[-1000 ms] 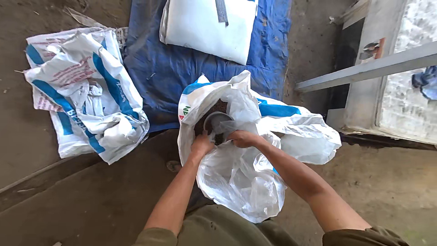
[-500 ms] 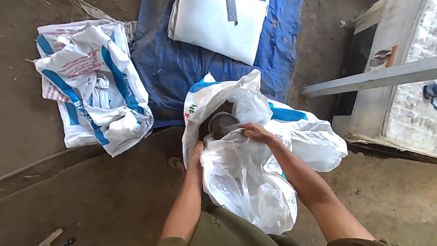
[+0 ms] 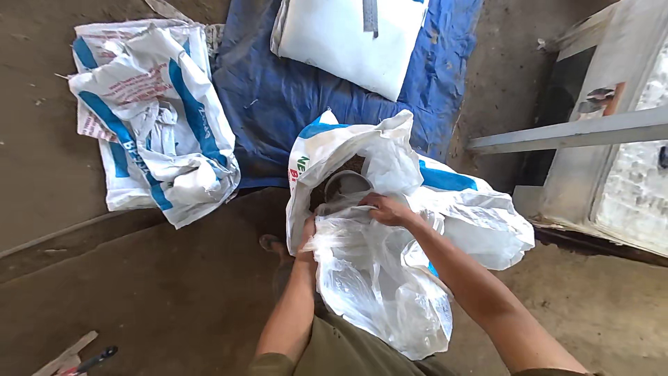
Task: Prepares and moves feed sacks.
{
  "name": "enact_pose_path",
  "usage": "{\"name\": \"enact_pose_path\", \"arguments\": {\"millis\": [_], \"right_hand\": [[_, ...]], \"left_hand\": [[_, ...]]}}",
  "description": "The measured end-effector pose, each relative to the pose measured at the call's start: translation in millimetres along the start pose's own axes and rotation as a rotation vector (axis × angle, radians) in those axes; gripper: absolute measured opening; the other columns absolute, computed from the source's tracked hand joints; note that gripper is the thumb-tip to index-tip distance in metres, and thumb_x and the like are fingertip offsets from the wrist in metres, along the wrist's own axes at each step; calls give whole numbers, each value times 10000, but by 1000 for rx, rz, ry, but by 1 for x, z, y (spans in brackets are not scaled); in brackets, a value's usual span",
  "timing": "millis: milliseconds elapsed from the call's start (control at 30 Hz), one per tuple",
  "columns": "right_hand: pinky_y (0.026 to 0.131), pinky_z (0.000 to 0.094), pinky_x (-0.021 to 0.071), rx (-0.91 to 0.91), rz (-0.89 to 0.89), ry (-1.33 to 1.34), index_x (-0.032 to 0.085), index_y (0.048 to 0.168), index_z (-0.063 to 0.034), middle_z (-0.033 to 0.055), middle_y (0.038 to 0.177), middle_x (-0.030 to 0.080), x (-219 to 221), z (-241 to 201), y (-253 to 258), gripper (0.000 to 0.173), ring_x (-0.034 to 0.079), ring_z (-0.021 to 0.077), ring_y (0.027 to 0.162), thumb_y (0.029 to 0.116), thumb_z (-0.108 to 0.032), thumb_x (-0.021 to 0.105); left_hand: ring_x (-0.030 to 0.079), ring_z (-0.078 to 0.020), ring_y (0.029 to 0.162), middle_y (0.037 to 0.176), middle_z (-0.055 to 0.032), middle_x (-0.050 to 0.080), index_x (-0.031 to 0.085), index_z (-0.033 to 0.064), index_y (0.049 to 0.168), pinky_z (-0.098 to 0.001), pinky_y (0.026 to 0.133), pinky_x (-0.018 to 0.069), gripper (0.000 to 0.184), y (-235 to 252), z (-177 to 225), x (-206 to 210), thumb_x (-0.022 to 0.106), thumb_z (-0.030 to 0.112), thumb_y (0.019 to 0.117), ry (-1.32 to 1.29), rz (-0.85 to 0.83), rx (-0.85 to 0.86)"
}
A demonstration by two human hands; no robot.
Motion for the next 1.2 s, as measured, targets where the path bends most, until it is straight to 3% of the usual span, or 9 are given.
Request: {"name": "enact_pose_path", "arguments": {"millis": [167, 400, 500, 633, 767, 933, 1033, 1100, 1200], "right_hand": [[1106, 597, 420, 81, -26, -125, 574, 1444, -138, 160, 1543, 477, 8, 8, 0, 491, 486, 338, 1403, 971, -265, 541], [1086, 610, 436, 97, 89, -170, 596, 1435, -166, 119, 1491, 561, 5, 1, -5, 461, 548, 329, 1356, 1023, -235, 401], [1018, 594, 494, 58, 233, -83, 580, 1439, -122, 161, 1501, 526, 8, 10, -7, 455, 590, 361, 1284, 996, -143, 477], [1053, 578, 477, 129, 160, -70, 551, 1459, -112, 182, 1503, 518, 6, 3, -8, 462, 581, 363, 1297, 1001, -165, 520], [1047, 661, 418, 12, 278, -140, 540, 1477, -196, 139, 1568, 456, 1, 1, -31, 584, 468, 380, 1401, 927, -302, 705], [1084, 658, 400, 125, 489, -117, 528, 1497, -233, 124, 1576, 454, -11, 16, -123, 742, 429, 371, 1436, 876, -594, 711], [1056, 684, 425, 514, 455, 54, 388, 1585, -222, 218, 1600, 373, 14, 45, -204, 1000, 414, 456, 1423, 805, -803, 618], [1043, 715, 426, 686, 400, 290, 283, 1631, -200, 297, 1565, 380, 50, 54, -250, 1086, 462, 514, 1362, 797, -762, 691], [1016, 627, 499, 711, 419, 665, 177, 1641, -186, 292, 1410, 556, 110, 51, -283, 1070, 615, 438, 1219, 846, -554, 791]], "left_hand": [[648, -85, 910, 1052, -75, 670, 551, 16, 1296, -279, 802, 557, 409, 11, -7, 9, 265, 262, 1138, -415, 24, 33], [647, -110, 916, 1070, -109, 662, 560, -6, 1278, -294, 798, 554, 393, 3, 12, 11, 291, 240, 1132, -309, 118, 15], [601, -197, 1096, 1265, -219, 616, 539, -78, 1351, -353, 971, 486, 425, -2, 10, 2, 290, 193, 1139, 19, 103, -55], [636, -147, 888, 1053, -117, 644, 535, 14, 1297, -342, 775, 552, 426, -13, 26, 9, 240, 274, 1134, -258, 101, -27], [625, -188, 1133, 1289, -169, 625, 532, 0, 1387, -392, 978, 522, 445, -11, 22, 2, 328, 301, 1131, -36, 157, 96], [659, -136, 1096, 1248, -137, 657, 527, -10, 1379, -335, 962, 555, 383, -15, 40, -2, 510, 232, 1083, 69, -19, 276], [607, -160, 1232, 1403, -132, 586, 402, 44, 1513, -382, 1034, 528, 533, -37, 53, -2, 227, 376, 1135, 32, -180, 250], [583, -116, 1237, 1442, -123, 544, 299, 52, 1559, -344, 1030, 509, 627, -52, 58, -6, 34, 412, 1119, -16, -196, 239], [646, -7, 962, 1171, -38, 662, 440, -6, 1406, -233, 841, 553, 523, -59, 46, -20, 112, 298, 1133, 17, -222, 221]]}}
Point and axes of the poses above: each hand's wrist, its own y-axis towards the middle knuckle, its own x-axis out of the palm, z = x × y, the point moved 3 cm from there along y, towards the middle knuckle
